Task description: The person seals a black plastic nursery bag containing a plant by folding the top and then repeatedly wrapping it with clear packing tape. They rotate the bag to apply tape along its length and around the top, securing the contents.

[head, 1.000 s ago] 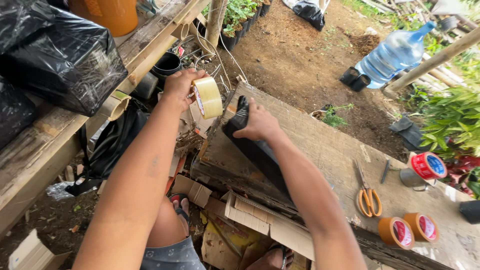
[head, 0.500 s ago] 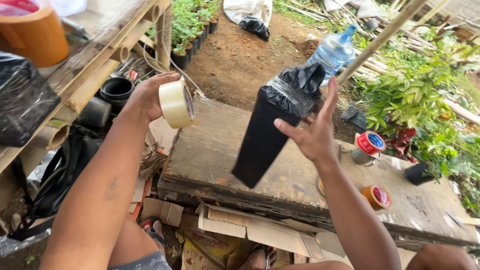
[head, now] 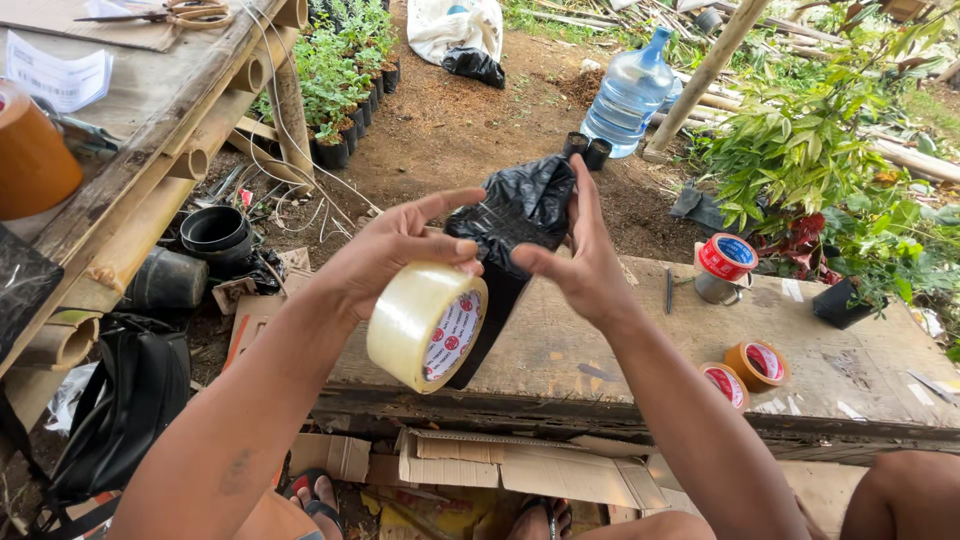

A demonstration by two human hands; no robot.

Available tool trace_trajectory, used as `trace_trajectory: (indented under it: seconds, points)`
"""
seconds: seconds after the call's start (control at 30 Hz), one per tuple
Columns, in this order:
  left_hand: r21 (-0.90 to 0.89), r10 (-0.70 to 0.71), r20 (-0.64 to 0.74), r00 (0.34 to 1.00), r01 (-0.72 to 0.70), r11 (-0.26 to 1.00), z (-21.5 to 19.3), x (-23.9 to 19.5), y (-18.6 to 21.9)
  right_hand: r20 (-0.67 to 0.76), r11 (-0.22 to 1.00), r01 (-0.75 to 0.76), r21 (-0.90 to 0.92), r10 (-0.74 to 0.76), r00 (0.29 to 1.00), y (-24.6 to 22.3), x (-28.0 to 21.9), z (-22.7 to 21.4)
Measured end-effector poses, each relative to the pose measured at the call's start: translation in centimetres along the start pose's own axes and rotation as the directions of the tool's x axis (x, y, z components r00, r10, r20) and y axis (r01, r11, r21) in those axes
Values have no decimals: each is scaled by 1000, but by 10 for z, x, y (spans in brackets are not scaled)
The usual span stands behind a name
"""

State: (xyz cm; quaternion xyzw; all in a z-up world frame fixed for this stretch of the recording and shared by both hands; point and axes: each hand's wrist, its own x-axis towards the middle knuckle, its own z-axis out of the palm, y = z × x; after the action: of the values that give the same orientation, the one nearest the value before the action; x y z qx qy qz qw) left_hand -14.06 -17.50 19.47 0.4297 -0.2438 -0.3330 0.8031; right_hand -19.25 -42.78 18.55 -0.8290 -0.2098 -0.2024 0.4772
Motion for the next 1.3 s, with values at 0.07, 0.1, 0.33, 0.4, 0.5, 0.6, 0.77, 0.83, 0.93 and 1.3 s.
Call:
trace_trajectory:
  seconds: [0.07, 0.1, 0.33, 0.4, 0.5, 0.6, 0.77, 0.83, 0.93, 1.3]
  points:
    - [-10, -4, 27, 1000, 5, 1000, -5, 3, -11, -1, 970, -34, 239, 35, 999, -2, 7, 0]
    - [-14, 2, 21, 1000, -2, 1000, -8, 5, -14, -46, 980, -12, 201, 22, 999, -3, 9, 4]
    - [-49, 51, -42, 998, -53, 997, -8, 3, -19, 102, 722, 391, -571, -410, 906, -29, 6, 8]
    - [-36, 41, -81, 996, -44, 998, -1, 0, -12, 137, 590, 336, -734, -356, 924, -38, 2, 12]
    - [39, 9, -230, 973, 0, 999, 15, -7, 6, 155, 656, 331, -678, -312, 937, -50, -3, 11]
    - [181, 112, -382, 917, -44, 982, 26, -7, 35, 76, 821, 225, -524, -218, 973, -58, -2, 5]
    - [320, 362, -492, 792, -223, 921, 42, 42, 55, -24, 954, 219, -204, -228, 973, -63, 0, -1]
    - [434, 327, -580, 746, -57, 899, 44, 66, 55, -26, 936, 321, -141, -328, 944, -59, 3, 3]
    - [539, 490, -481, 727, -195, 819, 44, 97, 49, -252, 992, 20, -126, -52, 966, -49, 6, 12]
    - [88, 73, -722, 688, -14, 996, -23, 109, 6, -232, 955, -13, -296, -59, 971, -39, 21, 7]
